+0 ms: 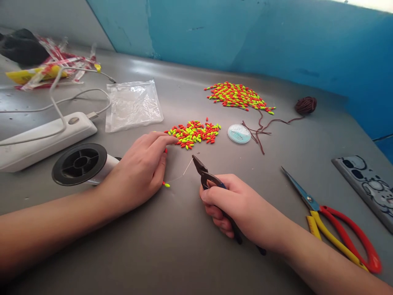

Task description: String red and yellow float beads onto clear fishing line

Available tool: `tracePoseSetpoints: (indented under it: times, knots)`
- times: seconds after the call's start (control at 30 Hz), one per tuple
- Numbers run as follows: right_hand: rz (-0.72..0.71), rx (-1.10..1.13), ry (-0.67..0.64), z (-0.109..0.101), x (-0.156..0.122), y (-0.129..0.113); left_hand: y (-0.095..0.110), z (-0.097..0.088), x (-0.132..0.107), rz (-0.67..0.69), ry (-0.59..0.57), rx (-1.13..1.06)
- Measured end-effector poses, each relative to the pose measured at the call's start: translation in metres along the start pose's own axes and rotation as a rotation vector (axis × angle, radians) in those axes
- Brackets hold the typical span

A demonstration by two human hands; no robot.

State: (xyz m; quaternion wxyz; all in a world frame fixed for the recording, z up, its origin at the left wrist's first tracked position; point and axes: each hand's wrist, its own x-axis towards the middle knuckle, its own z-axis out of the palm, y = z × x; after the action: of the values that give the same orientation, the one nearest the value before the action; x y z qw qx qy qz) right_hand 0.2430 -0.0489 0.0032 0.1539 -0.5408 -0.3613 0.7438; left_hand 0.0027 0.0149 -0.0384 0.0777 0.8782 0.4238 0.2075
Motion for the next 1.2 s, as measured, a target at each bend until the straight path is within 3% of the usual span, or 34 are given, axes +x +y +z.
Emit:
tracePoseSetpoints:
  times: [0.33, 0.73, 0.87, 1.0, 1.2]
  knots:
    - [0.000, -0.003, -0.011, 0.000, -0.001, -0.002, -0.004, -0.004, 0.002, 0.030, -0.034, -0.081]
    - [-0.004, -0.001, -0.010, 0.001, -0.001, -0.001, 0.002, -0.010, -0.003, 0.089, -0.054, 0.007]
    - [-0.007, -0.009, -0.010, 0.001, -0.002, -0.001, 0.004, -0.013, -0.004, 0.124, -0.022, -0.082]
    - [-0.007, -0.021, -0.004, 0.001, -0.003, -0.001, 0.004, -0.011, -0.005, 0.100, -0.065, -0.196]
    - [-0.020, -0.028, -0.002, 0.001, -0.002, -0.001, 0.002, -0.008, -0.004, 0.095, -0.060, -0.231]
